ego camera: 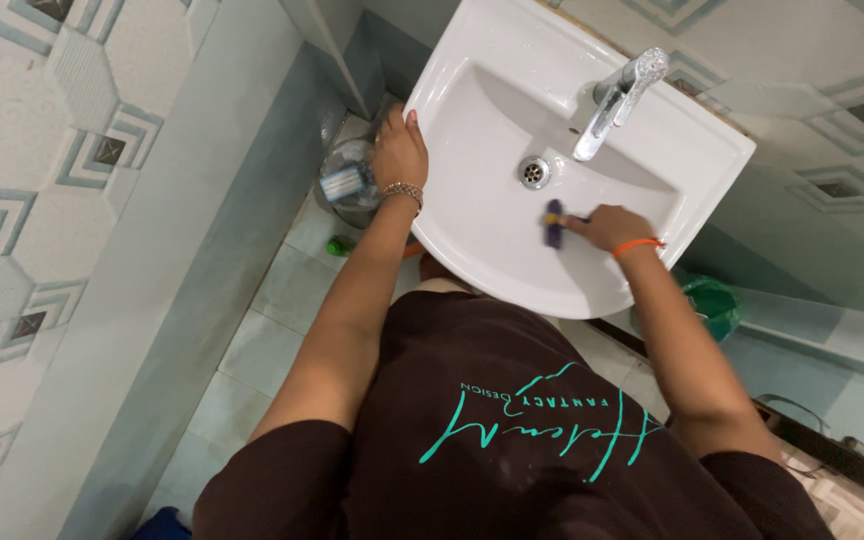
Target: The person scrubs a white bathroom sink with a purple scrub brush, focusing on the basin and drain area. They repeatedly turn on the tap to rinse the brush and the sink surface, then continue scrubbing different sections of the basin.
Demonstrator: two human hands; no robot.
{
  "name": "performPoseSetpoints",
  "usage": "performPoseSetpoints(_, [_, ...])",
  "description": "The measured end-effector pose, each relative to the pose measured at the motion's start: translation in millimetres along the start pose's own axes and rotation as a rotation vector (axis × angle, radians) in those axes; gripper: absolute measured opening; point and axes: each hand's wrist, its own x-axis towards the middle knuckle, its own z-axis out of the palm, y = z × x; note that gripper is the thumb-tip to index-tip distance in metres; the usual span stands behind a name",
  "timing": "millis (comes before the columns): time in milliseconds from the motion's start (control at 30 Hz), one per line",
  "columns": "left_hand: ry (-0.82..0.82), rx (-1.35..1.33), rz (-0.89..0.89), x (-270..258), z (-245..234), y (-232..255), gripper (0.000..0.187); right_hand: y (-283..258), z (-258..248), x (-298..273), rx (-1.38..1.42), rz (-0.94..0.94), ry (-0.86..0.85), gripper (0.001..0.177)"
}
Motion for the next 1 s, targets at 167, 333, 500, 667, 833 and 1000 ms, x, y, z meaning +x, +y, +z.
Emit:
performPoseSetpoints(167, [-0.001, 0.014, -0.006, 1.5, 2.7, -2.5, 0.039, -95.7, 33.3, 24.0, 0.432, -0.293, 0.093, 0.088])
performPoseSetpoints(333, [0.009, -0.022, -0.004, 2.1, 1.9, -2.0, 0.038, -146.0, 34.7, 10.8, 0.955, -0.294, 0.087, 0.072])
performPoseSetpoints(500, [0.013, -0.028, -0.002, 0.5, 3.9, -4.0, 0.037, -62.7, 15.9, -3.4, 0.541, -0.166, -0.159, 0.075])
performPoseSetpoints(667, [0.044, -0.056, 0.035, 3.1, 9.4, -9.4, 0.038, 16.8, -2.3, -2.5, 0.097, -0.002, -0.027, 0.092])
performPoseSetpoints(833, [0.055, -0.048, 0.05, 3.3, 15.8, -12.1, 0.041, -25.7, 27.2, 19.4, 0.273, -0.145, -0.021, 0.092])
performPoseSetpoints(1000, [0.061, -0.071, 0.063, 4.5, 14.6, -11.4, 0.038, -130.1, 31.7, 22.4, 0.529, -0.302, 0.201, 0.086])
